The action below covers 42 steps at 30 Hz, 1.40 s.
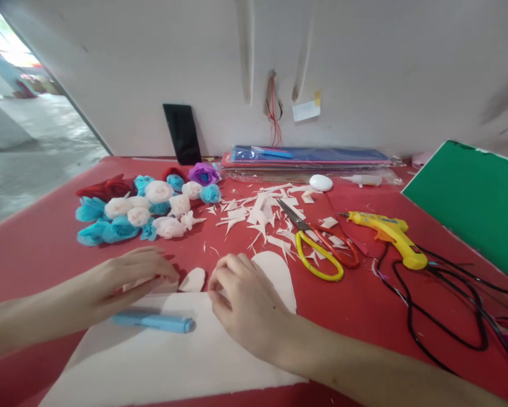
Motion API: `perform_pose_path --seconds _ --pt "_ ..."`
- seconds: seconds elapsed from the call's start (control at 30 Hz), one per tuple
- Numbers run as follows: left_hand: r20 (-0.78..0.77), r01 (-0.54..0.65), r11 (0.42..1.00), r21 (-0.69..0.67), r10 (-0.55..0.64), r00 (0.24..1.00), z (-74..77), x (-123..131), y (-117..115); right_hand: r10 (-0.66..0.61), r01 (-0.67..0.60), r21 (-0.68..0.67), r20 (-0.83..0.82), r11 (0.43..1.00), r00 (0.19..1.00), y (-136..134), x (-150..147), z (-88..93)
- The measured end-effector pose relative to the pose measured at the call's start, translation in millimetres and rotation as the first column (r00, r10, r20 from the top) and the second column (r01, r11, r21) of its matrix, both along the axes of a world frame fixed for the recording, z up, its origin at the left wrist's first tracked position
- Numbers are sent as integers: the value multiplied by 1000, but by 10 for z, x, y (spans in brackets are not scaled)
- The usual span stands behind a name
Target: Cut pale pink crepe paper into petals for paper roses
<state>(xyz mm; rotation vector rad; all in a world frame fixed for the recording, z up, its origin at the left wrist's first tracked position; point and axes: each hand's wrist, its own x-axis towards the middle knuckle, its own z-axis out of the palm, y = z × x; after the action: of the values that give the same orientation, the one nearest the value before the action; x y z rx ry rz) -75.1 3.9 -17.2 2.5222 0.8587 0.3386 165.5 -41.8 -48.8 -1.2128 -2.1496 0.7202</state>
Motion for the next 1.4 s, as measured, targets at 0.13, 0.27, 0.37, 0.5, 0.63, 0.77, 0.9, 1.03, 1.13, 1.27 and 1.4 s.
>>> perform_pose_path --seconds 0.13,0.27,0.37,0.5,0.63,0.77,0.9,1.03,1.13,1.27,1.4 --pt "28 -60 997 53 58 998 -9 61 39 7 -7 6 -4 1000 1000 6 3 5" --pt "25 -21 1000 14 21 999 -28 179 93 6 -6 6 -5 1000 1000 1 8 -3" --pt "24 11 1000 -5 -11 1000 -50 239 136 10 -10 3 -6 1000 1000 -8 4 -13" --pt "35 2 1000 -23 -1 999 -96 272 192 13 -13 -4 -11 1000 1000 3 2 -10" --pt "25 -27 1000 -14 27 999 -136 320 235 9 -9 -6 -14 1000 1000 17 6 4" --pt "-3 -39 999 -17 39 999 -130 378 251 9 -9 -5 -18 1000 1000 7 9 14" --pt "-45 -69 997 -38 68 997 -97 405 239 12 -12 -4 -28 1000 1000 -4 7 15" --pt "-76 -95 993 -70 89 993 -58 416 205 10 -10 -11 -31 1000 999 1 7 5" --pt "-82 -108 990 -90 101 992 -38 425 173 9 -10 -11 -35 1000 999 6 11 -5" --pt "-75 -111 987 -120 102 992 -33 431 144 11 -12 -14 -44 1000 999 8 17 -4" --pt "-65 -112 985 -135 104 992 -31 407 155 11 -12 -12 -49 1000 999 1 17 -2"
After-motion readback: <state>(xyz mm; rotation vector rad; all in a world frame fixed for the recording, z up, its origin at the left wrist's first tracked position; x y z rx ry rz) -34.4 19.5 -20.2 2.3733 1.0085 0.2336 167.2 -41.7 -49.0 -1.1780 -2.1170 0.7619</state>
